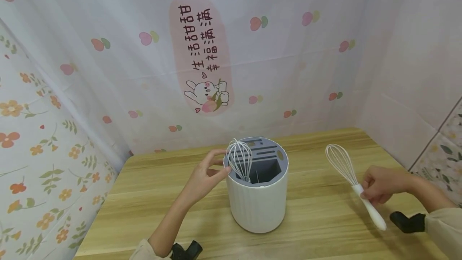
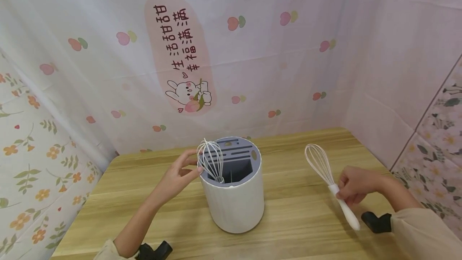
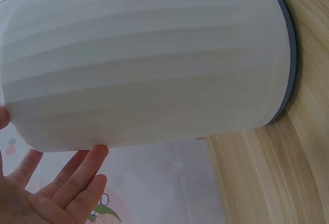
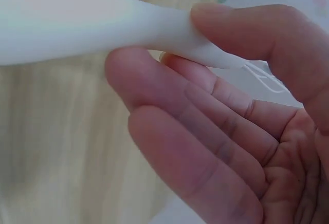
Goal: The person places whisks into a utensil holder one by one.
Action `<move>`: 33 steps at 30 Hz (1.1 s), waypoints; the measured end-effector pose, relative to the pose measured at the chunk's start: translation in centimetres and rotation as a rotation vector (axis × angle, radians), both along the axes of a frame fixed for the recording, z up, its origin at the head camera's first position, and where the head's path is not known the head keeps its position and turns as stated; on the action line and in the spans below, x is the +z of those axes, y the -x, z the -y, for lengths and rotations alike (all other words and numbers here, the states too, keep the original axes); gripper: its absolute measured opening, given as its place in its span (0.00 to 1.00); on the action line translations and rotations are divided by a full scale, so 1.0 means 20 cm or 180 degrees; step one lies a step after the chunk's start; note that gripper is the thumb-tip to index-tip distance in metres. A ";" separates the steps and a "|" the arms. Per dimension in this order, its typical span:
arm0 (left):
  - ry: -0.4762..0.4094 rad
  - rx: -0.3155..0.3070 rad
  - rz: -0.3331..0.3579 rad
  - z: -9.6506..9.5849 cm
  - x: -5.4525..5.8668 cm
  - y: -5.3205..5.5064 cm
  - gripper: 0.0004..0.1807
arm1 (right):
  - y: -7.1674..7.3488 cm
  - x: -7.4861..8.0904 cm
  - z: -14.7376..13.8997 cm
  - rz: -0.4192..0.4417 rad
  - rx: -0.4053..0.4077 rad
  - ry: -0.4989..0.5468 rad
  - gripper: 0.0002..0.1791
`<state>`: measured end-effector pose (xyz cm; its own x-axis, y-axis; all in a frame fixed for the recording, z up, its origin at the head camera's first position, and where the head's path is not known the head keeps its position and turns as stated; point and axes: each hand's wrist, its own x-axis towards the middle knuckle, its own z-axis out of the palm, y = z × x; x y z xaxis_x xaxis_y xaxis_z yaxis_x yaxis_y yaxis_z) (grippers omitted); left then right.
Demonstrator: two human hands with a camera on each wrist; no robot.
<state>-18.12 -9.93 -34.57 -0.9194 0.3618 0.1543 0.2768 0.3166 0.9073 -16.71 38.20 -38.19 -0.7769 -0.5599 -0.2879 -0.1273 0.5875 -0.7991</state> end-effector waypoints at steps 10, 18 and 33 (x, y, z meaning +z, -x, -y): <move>-0.0017 -0.0015 -0.0002 0.00 0.00 0.00 0.23 | -0.01 0.17 0.19 -0.0336 0.0044 -0.0255 0.08; 0.0000 0.0012 -0.0014 0.00 0.00 0.00 0.23 | -0.03 0.33 0.34 -0.0887 0.0371 -0.0329 0.07; 0.0000 0.0012 -0.0021 0.00 0.00 0.00 0.23 | -0.09 0.58 0.62 -0.1389 0.0691 -0.0451 0.04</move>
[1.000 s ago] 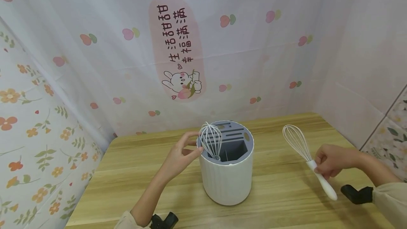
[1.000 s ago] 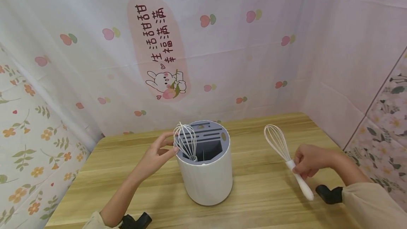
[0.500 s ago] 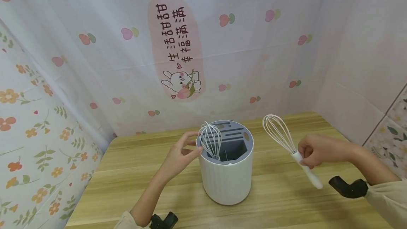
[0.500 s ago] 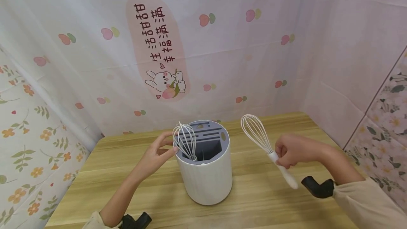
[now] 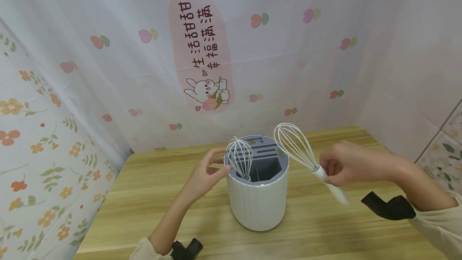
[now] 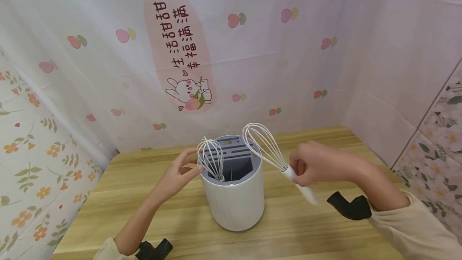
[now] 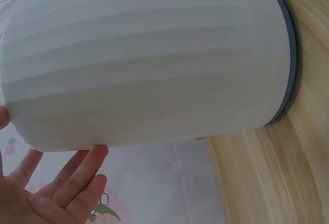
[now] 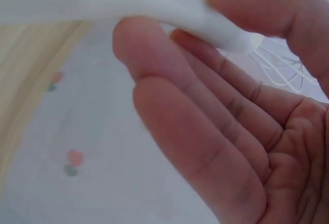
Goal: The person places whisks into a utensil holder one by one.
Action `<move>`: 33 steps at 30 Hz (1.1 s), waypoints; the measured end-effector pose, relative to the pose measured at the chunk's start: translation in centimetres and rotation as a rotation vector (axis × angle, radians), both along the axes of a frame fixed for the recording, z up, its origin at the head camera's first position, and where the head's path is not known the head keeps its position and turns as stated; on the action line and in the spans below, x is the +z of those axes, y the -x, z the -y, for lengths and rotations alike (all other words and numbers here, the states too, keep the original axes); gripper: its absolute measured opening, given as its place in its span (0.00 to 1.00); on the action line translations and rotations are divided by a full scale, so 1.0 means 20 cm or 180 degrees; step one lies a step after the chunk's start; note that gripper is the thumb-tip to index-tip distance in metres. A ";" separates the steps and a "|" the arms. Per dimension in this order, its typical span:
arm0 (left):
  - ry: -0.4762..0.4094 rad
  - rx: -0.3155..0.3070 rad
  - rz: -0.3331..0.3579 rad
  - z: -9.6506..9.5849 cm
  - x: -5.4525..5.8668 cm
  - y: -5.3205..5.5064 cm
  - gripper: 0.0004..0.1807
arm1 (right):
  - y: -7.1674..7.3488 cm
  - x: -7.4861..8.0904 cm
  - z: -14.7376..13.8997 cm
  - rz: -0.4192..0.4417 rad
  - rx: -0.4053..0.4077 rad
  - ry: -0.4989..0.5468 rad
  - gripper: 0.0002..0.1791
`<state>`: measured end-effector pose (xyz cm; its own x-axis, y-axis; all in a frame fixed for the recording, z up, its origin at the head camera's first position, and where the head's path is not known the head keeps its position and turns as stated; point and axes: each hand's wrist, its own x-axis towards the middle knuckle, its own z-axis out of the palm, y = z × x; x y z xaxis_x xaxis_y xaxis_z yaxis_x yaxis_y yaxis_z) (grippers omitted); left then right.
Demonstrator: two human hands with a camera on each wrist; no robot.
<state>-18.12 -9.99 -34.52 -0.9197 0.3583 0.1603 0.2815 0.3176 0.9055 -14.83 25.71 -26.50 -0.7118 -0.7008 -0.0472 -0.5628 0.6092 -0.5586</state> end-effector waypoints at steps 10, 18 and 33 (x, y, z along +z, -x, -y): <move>-0.0011 -0.0030 0.0016 0.00 0.00 0.01 0.23 | -0.02 0.14 0.16 -0.0031 0.0229 0.0150 0.03; -0.0050 -0.0059 0.0034 0.01 0.00 0.00 0.23 | 0.00 0.22 0.31 -0.0167 0.0442 0.0288 0.02; -0.0015 -0.0053 -0.0017 0.01 -0.01 0.01 0.23 | 0.13 0.29 0.47 -0.0429 0.0417 0.0223 0.02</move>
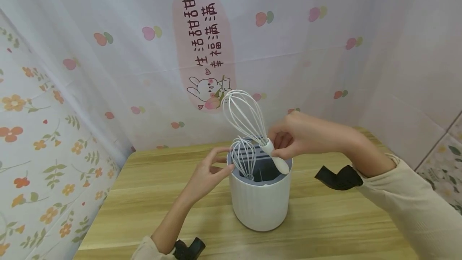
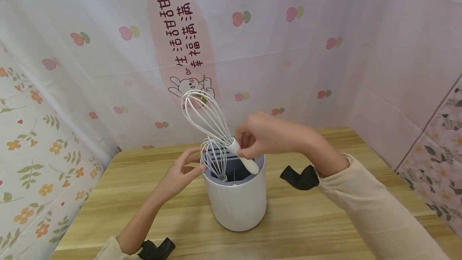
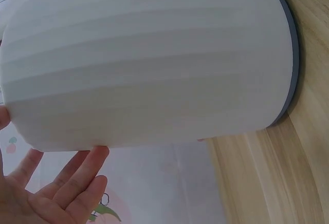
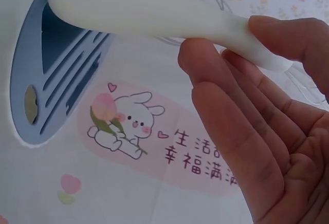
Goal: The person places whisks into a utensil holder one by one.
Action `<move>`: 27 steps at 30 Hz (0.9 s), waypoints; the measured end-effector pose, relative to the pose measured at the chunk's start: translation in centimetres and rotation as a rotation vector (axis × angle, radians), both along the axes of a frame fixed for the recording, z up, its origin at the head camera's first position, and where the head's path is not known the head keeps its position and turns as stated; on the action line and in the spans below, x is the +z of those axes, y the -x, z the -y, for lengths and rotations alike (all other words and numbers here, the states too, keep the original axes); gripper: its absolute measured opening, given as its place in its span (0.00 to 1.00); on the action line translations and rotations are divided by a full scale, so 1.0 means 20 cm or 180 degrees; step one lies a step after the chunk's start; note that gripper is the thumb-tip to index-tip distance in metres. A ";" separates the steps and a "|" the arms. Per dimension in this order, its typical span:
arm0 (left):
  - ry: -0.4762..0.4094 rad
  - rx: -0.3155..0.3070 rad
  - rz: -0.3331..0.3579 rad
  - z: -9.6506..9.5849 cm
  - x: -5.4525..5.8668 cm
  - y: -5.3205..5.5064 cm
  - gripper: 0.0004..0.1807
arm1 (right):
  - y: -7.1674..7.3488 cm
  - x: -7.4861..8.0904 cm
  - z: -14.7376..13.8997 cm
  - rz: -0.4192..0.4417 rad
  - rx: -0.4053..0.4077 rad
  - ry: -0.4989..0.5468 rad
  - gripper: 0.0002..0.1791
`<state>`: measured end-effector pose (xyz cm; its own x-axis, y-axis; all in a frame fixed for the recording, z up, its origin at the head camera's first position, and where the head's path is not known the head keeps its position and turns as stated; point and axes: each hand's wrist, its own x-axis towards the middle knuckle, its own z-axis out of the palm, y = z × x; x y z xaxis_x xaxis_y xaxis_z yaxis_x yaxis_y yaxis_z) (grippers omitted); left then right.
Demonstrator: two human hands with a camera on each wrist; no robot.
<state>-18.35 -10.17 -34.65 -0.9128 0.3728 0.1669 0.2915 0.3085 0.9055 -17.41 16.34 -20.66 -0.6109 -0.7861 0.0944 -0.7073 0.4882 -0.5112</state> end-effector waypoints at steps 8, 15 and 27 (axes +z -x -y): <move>-0.0053 -0.0018 0.0103 -0.02 0.11 -0.07 0.23 | 0.08 -0.05 0.04 0.0322 -0.0047 0.0036 0.03; -0.0045 -0.0051 0.0105 -0.03 0.15 -0.10 0.23 | 0.12 -0.13 0.02 0.0513 0.0038 -0.0033 0.04; 0.0002 0.0000 0.0113 -0.03 0.15 -0.09 0.23 | 0.19 -0.17 0.02 0.0953 0.0133 -0.0199 0.10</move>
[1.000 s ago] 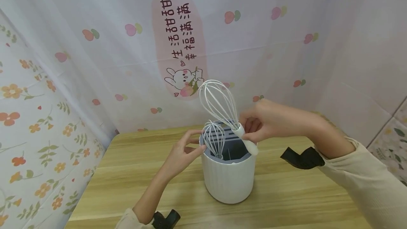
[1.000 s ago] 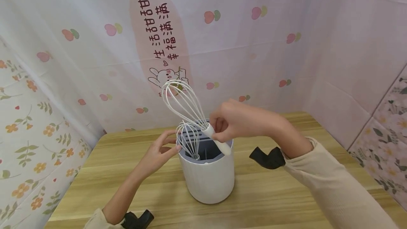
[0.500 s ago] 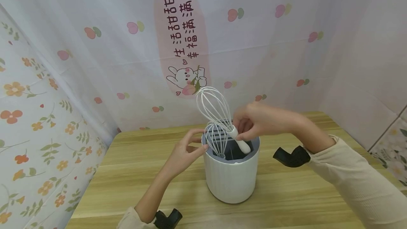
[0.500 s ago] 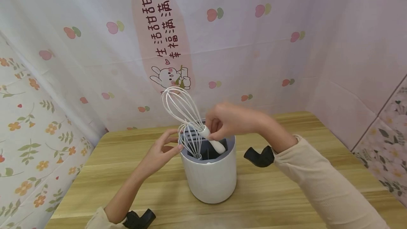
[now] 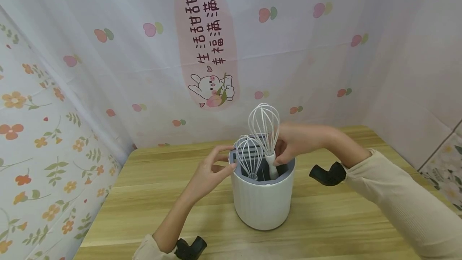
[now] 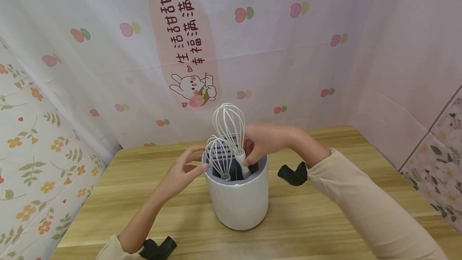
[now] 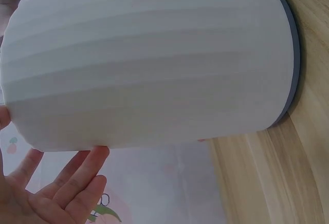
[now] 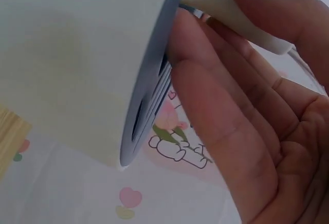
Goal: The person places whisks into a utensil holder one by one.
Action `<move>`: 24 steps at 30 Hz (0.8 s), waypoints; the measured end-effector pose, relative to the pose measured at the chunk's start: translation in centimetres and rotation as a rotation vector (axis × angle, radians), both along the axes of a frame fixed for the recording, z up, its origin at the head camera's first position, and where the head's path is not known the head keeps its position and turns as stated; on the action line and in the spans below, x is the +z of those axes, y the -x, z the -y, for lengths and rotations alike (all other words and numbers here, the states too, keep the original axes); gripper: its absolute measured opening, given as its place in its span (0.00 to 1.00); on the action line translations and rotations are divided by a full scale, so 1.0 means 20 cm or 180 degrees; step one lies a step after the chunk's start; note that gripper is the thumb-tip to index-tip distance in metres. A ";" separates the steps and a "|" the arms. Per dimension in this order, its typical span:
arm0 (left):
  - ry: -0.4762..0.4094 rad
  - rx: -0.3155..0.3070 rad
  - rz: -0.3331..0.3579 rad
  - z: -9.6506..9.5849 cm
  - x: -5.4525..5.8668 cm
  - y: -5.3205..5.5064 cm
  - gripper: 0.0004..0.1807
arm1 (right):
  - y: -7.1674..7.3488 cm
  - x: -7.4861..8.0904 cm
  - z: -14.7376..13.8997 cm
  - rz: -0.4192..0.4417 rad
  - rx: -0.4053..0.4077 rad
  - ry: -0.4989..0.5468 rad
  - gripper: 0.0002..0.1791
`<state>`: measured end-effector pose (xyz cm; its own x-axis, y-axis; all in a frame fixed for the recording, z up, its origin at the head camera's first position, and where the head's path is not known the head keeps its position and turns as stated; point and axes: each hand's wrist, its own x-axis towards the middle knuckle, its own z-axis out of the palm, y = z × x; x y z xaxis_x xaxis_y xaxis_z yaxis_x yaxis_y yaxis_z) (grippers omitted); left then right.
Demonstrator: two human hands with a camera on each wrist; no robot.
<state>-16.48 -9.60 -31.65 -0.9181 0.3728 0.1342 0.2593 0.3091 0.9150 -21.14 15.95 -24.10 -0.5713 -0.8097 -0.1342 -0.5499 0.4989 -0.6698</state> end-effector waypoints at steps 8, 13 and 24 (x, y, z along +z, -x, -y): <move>-0.0023 -0.0012 0.0000 0.00 0.00 0.00 0.23 | 0.03 0.01 0.03 0.0112 0.0186 -0.0193 0.20; -0.0023 -0.0021 0.0013 0.00 0.00 0.00 0.23 | 0.04 0.01 0.04 0.0050 0.0231 -0.0205 0.14; 0.0008 0.0000 0.0049 0.00 0.00 0.00 0.23 | 0.03 0.04 0.01 0.0027 0.0193 -0.0186 0.06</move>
